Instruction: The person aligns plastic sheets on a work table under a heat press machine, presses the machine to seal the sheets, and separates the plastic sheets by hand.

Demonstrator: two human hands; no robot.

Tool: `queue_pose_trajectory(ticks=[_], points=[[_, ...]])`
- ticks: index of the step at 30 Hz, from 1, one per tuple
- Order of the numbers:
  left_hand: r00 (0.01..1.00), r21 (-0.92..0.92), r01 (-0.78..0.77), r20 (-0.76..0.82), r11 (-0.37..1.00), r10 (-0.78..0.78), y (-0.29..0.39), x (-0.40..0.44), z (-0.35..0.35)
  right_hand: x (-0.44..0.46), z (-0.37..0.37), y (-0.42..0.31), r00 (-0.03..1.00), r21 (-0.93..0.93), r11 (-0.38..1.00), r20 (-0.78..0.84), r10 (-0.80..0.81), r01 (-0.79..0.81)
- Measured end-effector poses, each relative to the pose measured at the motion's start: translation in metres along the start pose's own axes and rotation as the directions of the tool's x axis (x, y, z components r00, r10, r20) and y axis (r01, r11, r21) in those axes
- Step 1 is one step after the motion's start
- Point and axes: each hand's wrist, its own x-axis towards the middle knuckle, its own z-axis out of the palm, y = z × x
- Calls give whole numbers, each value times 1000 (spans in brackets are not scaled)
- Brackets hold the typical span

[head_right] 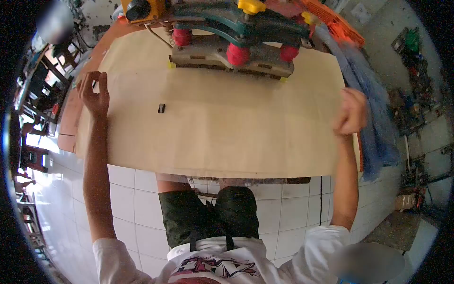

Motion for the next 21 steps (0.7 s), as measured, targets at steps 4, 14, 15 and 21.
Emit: queue_pose_trajectory(ticks=[4, 14, 15, 21], points=[[929, -171, -243, 244, 955, 280, 36, 6, 8, 50, 53, -131, 841, 436, 846, 540, 26, -306], [518, 378, 51, 781, 924, -348, 33, -24, 16, 55, 207, -234, 525, 243, 823, 848, 77, -513], [419, 430, 54, 810, 901, -411, 31, -29, 15, 48, 204, -230, 530, 218, 846, 844, 87, -487], [471, 415, 65, 789, 907, -395, 30, -34, 18, 7, 144, -174, 499, 58, 899, 846, 187, -435]])
